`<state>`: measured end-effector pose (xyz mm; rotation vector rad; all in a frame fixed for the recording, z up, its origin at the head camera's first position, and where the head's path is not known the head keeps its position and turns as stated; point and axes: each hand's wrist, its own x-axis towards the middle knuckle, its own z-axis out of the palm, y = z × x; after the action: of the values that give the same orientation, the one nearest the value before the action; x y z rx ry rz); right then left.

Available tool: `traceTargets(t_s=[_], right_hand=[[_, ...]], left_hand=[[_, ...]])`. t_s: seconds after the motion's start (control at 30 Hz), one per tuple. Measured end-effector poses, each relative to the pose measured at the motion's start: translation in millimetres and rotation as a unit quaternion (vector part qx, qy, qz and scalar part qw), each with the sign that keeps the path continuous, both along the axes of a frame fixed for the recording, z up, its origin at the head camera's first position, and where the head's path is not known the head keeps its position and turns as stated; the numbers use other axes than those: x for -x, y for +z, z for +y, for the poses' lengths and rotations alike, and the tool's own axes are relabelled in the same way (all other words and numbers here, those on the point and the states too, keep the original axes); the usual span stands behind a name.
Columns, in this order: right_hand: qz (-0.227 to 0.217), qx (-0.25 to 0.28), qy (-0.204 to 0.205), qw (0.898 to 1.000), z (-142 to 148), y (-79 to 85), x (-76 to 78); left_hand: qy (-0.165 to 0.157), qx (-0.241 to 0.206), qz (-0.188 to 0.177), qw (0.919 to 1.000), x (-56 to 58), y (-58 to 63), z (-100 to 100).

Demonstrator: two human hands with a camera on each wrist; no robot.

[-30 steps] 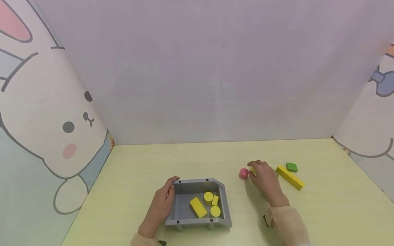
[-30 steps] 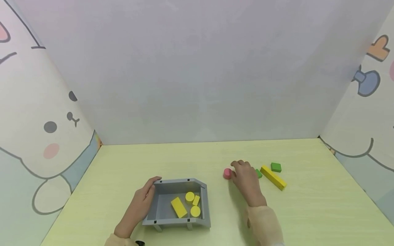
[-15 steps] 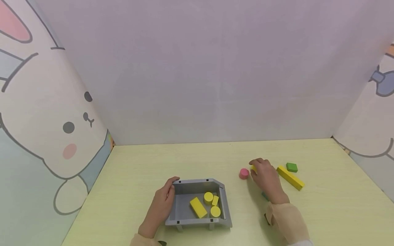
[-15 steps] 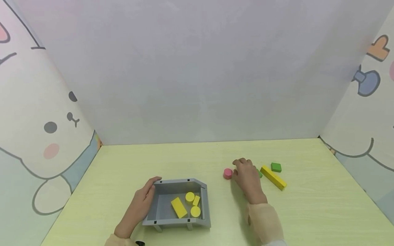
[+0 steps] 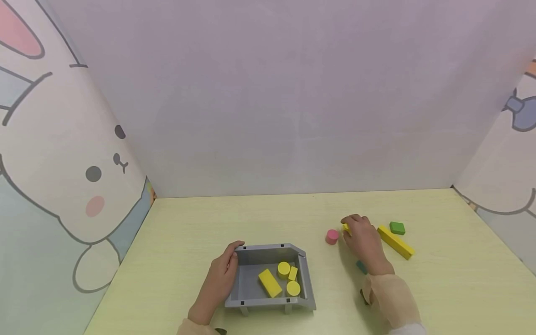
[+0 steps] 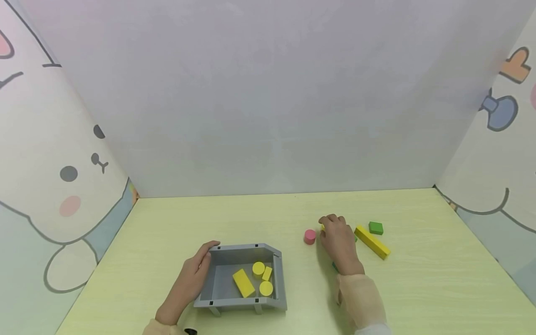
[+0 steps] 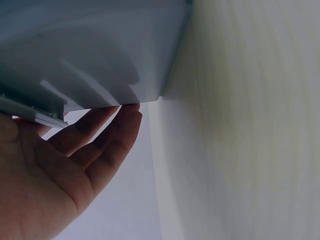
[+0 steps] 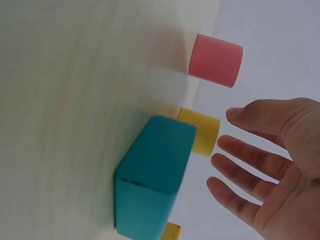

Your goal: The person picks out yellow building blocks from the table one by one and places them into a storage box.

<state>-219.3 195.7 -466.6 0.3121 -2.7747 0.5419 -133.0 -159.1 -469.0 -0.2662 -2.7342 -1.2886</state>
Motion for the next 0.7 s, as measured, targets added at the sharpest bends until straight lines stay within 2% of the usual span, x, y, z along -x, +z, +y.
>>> traceTargets(t_s=[0.7], right_hand=[[-0.04,-0.007,-0.004,0.999,3.2,-1.4,3.3]], left_hand=[[0.001,0.0,0.002,1.0,-0.3,1.2,-0.1]])
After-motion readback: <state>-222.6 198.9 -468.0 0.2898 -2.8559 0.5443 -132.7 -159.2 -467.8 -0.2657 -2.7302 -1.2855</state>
